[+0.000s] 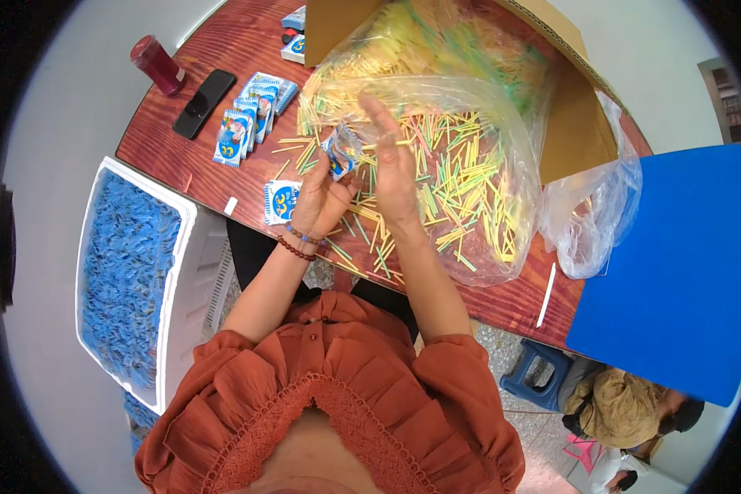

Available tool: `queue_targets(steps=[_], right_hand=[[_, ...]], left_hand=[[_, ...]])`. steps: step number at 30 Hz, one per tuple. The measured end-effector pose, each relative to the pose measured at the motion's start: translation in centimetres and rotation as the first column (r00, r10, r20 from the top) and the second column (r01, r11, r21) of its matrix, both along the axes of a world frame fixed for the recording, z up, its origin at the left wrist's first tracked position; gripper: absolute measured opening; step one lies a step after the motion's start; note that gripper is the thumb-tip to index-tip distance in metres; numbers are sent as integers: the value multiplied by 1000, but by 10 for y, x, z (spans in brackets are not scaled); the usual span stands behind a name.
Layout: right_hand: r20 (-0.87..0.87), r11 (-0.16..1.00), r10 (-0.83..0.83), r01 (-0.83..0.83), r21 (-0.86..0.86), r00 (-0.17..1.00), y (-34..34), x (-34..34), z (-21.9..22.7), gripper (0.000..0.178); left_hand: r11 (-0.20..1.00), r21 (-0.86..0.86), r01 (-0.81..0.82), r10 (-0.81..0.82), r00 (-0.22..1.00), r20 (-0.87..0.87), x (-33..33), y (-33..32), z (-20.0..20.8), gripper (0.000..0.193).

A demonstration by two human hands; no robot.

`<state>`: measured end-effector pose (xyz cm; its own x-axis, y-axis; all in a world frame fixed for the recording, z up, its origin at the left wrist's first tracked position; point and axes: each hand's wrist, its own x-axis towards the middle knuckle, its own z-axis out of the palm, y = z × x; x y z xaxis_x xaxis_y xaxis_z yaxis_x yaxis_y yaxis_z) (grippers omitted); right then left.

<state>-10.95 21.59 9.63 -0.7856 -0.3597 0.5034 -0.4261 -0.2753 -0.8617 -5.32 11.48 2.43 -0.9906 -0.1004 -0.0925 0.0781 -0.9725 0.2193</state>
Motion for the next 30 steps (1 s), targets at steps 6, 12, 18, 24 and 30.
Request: queue_targets(steps=[6, 12, 18, 24, 30], right_hand=[[291, 996, -88, 80, 39, 953, 18, 0, 1, 38], [307, 956, -86, -8, 292, 948, -37, 28, 5, 16], [505, 946, 125, -256, 199, 854, -91, 8, -33, 12], [391, 944, 158, -255, 211, 907, -177, -1, -84, 20], [152, 816, -108, 0, 579, 982, -174, -19, -81, 33]], left_hand=[[986, 168, -8, 19, 998, -62, 4, -21, -25, 36], [993, -20, -120, 120, 993, -3, 16, -41, -3, 31], [864, -302, -402, 455, 881, 131, 36, -82, -9, 20], [519, -747, -415, 759, 625, 180, 59, -151, -17, 30], [190, -945, -266, 810, 586, -2, 51, -158, -42, 40]])
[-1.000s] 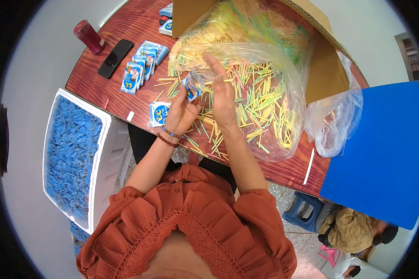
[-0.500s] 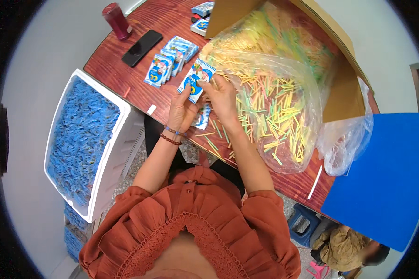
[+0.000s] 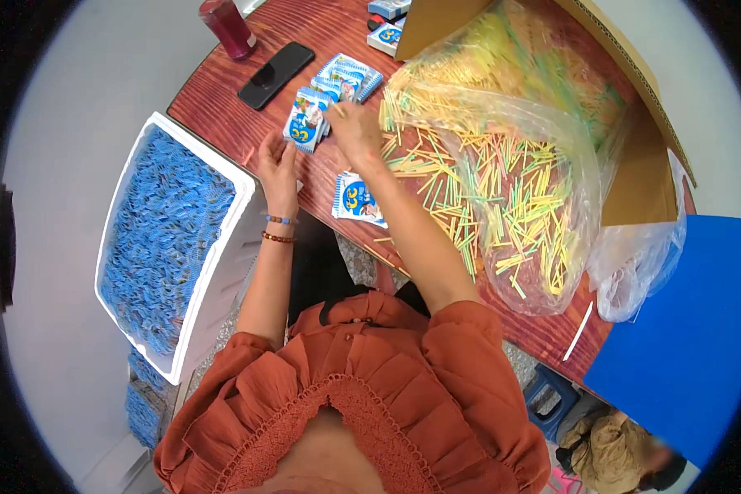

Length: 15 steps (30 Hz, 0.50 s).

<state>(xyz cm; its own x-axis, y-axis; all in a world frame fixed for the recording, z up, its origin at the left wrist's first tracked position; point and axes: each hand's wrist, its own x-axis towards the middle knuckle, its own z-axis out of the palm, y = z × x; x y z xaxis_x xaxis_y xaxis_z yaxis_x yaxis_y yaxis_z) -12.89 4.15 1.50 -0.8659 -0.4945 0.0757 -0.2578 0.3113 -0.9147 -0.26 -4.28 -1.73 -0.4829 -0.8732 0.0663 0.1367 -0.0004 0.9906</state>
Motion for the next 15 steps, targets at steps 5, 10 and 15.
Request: queue_targets(steps=[5, 10, 15], right_hand=[[-208, 945, 12, 57, 321, 978, 100, -5, 21, 34], [-237, 836, -279, 357, 417, 930, 213, -12, 56, 30], [-610, 836, -79, 386, 390, 788, 239, -9, 34, 31]], left_hand=[[974, -221, -39, 51, 998, 48, 9, 5, 8, 40], [576, -697, 427, -260, 904, 339, 9, 40, 31, 29], [530, -652, 543, -232, 832, 504, 3, 59, 32, 26]])
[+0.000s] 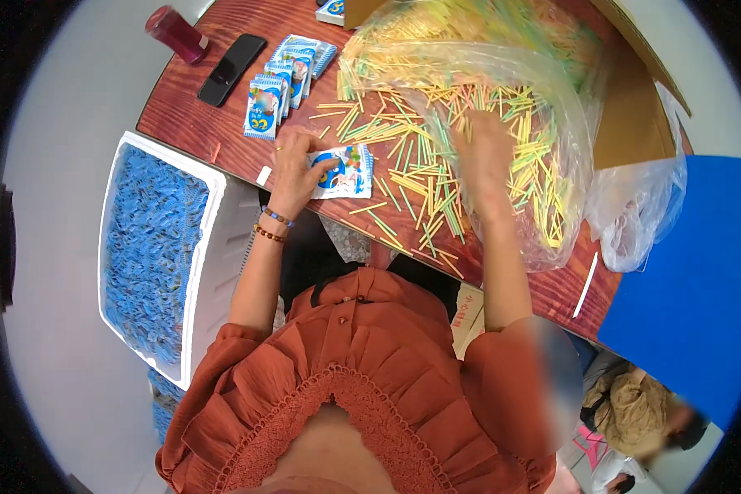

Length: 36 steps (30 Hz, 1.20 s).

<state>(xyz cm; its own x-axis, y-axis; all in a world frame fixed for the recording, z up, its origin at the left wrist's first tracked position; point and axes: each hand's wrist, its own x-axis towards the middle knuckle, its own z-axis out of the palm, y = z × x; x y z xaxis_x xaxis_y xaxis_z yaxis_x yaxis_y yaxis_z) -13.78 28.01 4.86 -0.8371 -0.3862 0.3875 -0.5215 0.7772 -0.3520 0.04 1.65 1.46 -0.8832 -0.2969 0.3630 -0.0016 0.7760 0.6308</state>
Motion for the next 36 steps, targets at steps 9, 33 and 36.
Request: queue_targets(steps=[9, 33, 36], right_hand=[[198, 849, 527, -501, -166, 827, -94, 19, -21, 21], [501, 527, 679, 120, -842, 536, -54, 42, -10, 15], [541, 570, 679, 106, -814, 496, -49, 40, -20, 17]], left_hand=[[986, -70, 148, -157, 977, -146, -12, -7, -4, 22], [328, 944, 29, 57, 997, -50, -25, 54, 15, 7], [500, 864, 59, 52, 994, -98, -27, 49, 11, 6]])
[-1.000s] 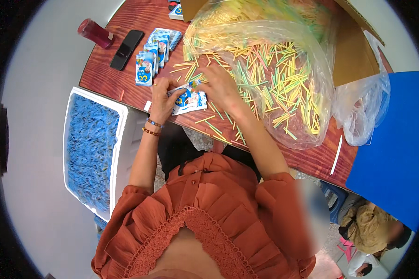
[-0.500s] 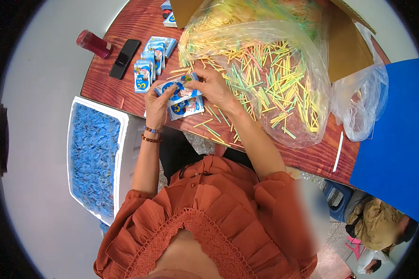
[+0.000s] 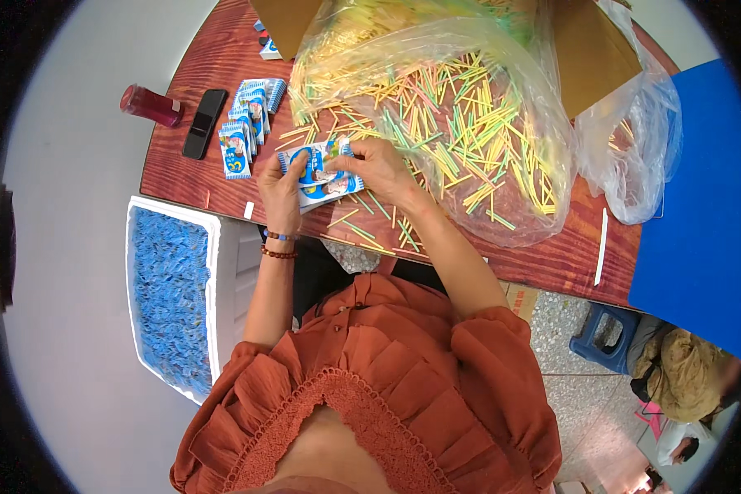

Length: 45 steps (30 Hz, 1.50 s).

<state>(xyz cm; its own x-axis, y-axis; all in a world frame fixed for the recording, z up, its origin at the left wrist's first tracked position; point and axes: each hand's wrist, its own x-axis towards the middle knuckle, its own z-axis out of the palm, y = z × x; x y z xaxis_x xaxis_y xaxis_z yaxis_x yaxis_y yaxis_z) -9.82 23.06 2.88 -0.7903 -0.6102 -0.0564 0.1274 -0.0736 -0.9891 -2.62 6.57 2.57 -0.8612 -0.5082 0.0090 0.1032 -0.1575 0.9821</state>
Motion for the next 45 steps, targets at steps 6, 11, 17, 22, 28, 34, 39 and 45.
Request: queue_targets(steps=[6, 11, 17, 22, 28, 34, 39, 45], right_hand=[[-412, 738, 318, 49, 673, 854, 8, 3, 23, 26], [-93, 998, -31, 36, 57, 995, 8, 2, 34, 27], [-30, 994, -106, 106, -26, 994, 3, 7, 28, 17], [-93, 985, -170, 168, -28, 981, 9, 6, 19, 13], [-139, 949, -301, 282, -141, 944, 24, -3, 10, 15], [-707, 985, -61, 158, 72, 704, 50, -3, 33, 27], [-740, 981, -106, 191, 30, 664, 51, -6, 36, 28], [-770, 974, 14, 164, 154, 638, 53, -3, 32, 25]], left_hand=[[929, -346, -131, 122, 991, -49, 3, -28, -15, 8], [1000, -21, -12, 12, 1000, -19, 5, 0, 22, 5], [962, 263, 70, -76, 997, 13, -2, 17, 24, 9], [957, 285, 49, -61, 998, 34, -3, 15, 4, 11], [919, 392, 50, -72, 997, 40, -9, 24, 10, 16], [886, 454, 98, -137, 989, 54, -10, 28, 13, 22], [880, 466, 91, -152, 984, 96, -12, 35, 17, 24], [887, 452, 93, -154, 983, 100, -14, 36, 14, 25]])
